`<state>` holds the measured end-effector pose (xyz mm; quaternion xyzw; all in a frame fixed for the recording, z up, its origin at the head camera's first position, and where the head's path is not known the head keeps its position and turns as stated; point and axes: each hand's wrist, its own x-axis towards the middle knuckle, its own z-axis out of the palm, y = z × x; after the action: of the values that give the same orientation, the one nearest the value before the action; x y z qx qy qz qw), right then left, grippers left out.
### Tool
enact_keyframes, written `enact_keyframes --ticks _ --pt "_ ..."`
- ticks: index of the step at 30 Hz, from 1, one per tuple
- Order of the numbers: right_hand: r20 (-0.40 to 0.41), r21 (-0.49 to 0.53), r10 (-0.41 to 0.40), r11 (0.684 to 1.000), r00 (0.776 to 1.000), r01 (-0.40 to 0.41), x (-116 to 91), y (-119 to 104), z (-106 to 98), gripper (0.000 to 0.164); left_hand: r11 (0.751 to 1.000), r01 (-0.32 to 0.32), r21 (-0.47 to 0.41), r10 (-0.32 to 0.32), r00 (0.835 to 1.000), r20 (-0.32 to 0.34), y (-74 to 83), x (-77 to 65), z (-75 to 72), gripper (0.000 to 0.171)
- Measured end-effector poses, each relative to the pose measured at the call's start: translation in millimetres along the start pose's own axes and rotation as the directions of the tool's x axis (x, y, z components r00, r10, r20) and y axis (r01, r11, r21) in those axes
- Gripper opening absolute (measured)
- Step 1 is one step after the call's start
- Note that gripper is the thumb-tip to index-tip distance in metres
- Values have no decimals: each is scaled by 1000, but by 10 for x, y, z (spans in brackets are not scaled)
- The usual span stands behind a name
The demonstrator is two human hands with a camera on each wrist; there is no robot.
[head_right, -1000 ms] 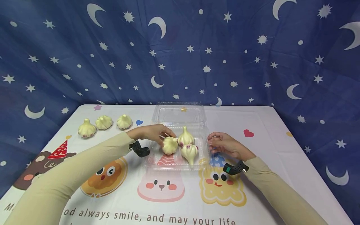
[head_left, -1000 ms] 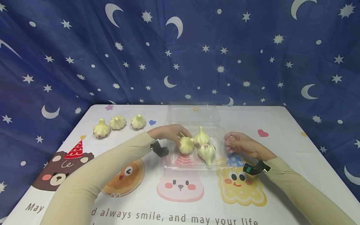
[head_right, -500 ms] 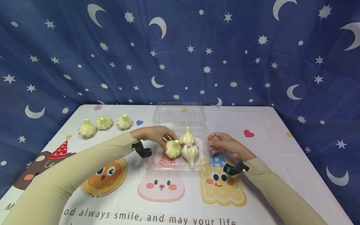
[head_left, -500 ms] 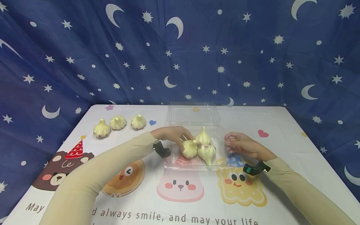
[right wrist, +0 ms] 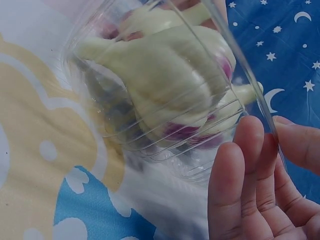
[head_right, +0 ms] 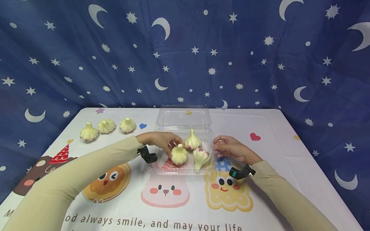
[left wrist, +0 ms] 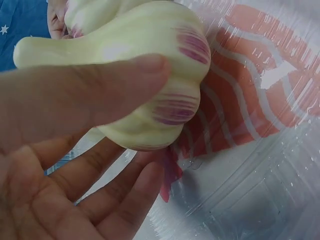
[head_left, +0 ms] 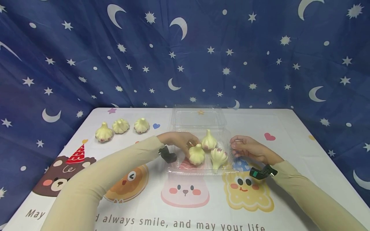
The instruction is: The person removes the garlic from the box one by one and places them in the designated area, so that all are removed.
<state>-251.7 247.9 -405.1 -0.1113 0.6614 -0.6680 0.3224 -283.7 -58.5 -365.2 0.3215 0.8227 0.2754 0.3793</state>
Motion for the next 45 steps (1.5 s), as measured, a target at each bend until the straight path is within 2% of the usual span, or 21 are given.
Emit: enact_keyframes --ticks 10,19,33,45 --pt "1 -14 -1 1000 1000 1 13 5 -17 10 1000 -27 -4 27 999 24 13 11 -3 64" --pt "12 -8 -14 1000 1000 14 1 16 -19 10 997 -47 56 45 998 39 37 22 -7 59" --pt "-3 -32 8 999 1000 -8 13 14 -22 10 998 -33 49 33 999 1 53 44 9 59" --pt "14 -9 -10 1000 1000 10 15 20 -18 10 998 -33 53 34 999 -14 95 -24 3 53"
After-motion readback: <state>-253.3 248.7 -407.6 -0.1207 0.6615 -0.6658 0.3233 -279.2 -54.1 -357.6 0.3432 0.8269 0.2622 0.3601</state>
